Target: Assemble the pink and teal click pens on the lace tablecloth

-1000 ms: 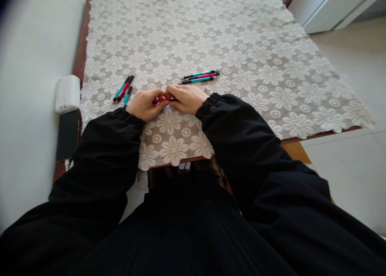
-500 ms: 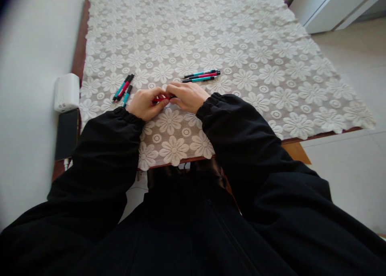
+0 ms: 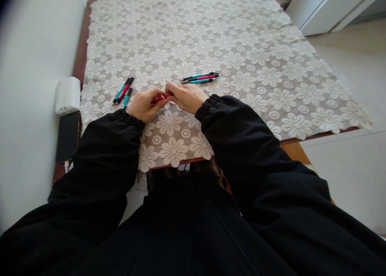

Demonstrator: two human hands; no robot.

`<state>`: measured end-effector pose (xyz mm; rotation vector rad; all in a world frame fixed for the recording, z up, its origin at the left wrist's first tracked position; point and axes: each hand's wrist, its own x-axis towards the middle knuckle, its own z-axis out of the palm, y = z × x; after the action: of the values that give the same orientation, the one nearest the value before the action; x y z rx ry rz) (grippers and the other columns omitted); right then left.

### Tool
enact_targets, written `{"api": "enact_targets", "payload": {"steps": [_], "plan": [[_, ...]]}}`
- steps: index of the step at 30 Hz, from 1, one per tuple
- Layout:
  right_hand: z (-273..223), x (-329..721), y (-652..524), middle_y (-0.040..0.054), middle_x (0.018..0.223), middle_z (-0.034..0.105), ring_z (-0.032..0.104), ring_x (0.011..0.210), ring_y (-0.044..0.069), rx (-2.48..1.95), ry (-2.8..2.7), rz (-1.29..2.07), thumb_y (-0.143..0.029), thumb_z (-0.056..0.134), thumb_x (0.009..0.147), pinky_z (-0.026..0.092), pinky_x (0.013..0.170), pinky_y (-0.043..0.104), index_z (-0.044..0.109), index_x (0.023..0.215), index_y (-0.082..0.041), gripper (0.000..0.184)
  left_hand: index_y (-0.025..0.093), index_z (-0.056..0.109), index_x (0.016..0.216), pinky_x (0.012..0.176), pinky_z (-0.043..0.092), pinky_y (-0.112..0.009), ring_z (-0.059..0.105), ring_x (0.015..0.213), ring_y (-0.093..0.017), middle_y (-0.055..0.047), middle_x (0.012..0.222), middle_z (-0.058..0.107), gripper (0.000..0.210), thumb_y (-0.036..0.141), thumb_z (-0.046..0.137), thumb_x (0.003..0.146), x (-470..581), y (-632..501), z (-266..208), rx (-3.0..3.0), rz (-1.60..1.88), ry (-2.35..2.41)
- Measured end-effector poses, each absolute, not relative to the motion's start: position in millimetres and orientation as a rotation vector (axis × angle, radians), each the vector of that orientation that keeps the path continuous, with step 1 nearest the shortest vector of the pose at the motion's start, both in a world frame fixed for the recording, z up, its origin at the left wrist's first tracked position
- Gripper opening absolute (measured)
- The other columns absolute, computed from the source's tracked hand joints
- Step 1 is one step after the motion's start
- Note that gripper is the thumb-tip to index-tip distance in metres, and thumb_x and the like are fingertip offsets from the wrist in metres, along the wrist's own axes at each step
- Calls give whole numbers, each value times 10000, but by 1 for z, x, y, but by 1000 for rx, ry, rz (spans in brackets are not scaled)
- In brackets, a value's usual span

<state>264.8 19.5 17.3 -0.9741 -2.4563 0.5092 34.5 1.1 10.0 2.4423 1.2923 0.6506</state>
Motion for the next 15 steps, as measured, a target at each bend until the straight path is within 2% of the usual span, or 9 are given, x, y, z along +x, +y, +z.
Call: {"api": "enact_targets", "payload": {"steps": [6, 10, 15], "plan": [[16, 265, 20, 86, 1055, 685, 563, 921, 213, -875, -2466, 516, -299, 539, 984, 361, 798, 333, 591, 1134, -183, 196, 212, 687, 1169, 756, 513, -319, 714, 847, -213, -58, 962, 778, 294, 414, 545, 1010, 35, 0, 13, 2448, 644, 1289], [13, 264, 21, 83, 1057, 661, 540, 925, 208, -801, -2455, 516, -251, 537, 947, 371, 823, 340, 581, 1138, -178, 210, 229, 690, 1134, 730, 500, -315, 694, 794, -203, -36, 889, 767, 275, 376, 489, 1019, 36, -1, 15, 2435, 634, 1290], [12, 265, 24, 81, 1066, 647, 528, 950, 210, -743, -2433, 512, -224, 545, 927, 378, 842, 345, 583, 1117, -184, 198, 217, 694, 1139, 733, 508, -322, 698, 793, -208, -43, 902, 768, 278, 381, 526, 990, 36, -1, 14, 2443, 658, 1278]]}}
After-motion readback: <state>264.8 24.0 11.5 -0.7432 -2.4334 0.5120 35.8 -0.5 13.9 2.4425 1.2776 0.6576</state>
